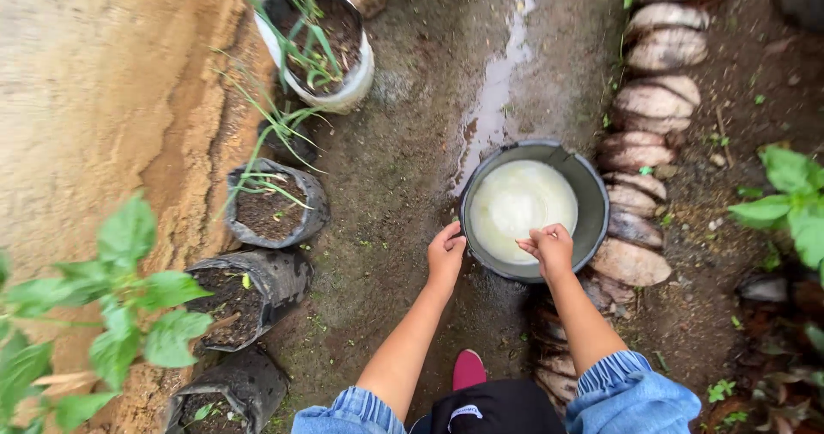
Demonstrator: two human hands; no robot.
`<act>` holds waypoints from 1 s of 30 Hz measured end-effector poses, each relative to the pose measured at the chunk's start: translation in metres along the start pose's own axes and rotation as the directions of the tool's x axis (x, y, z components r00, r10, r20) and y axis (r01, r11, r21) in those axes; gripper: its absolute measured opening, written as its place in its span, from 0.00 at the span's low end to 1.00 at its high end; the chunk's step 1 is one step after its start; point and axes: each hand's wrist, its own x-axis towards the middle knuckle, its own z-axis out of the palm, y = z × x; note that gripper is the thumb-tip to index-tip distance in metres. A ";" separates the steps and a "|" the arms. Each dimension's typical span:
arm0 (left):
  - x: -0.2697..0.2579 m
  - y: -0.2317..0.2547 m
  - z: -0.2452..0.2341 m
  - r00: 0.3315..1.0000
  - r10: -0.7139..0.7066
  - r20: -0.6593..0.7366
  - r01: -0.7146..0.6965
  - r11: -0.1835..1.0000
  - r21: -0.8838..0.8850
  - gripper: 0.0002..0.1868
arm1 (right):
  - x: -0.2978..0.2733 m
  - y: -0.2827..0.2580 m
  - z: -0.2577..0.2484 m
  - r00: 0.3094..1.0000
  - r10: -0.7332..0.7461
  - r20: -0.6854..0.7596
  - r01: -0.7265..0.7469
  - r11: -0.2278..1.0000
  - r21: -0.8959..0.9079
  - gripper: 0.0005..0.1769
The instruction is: Watering several potted plants using a cup filled from a bucket of liquid.
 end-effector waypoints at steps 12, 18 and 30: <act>-0.040 0.141 -0.033 0.975 0.139 -0.173 -0.145 0.989 -0.022 0.23 | -0.107 -0.134 0.119 0.952 -0.046 0.303 0.098 0.982 -0.160 0.12; -0.057 0.189 -0.096 0.931 0.195 -0.309 -0.207 0.978 -0.006 0.24 | -0.172 -0.157 0.208 0.870 -0.003 0.492 0.147 0.956 -0.253 0.11; -0.224 0.204 -0.245 0.785 0.090 -0.613 -0.177 0.981 -0.083 0.16 | -0.360 -0.072 0.305 0.683 0.202 0.702 0.170 0.891 -0.421 0.10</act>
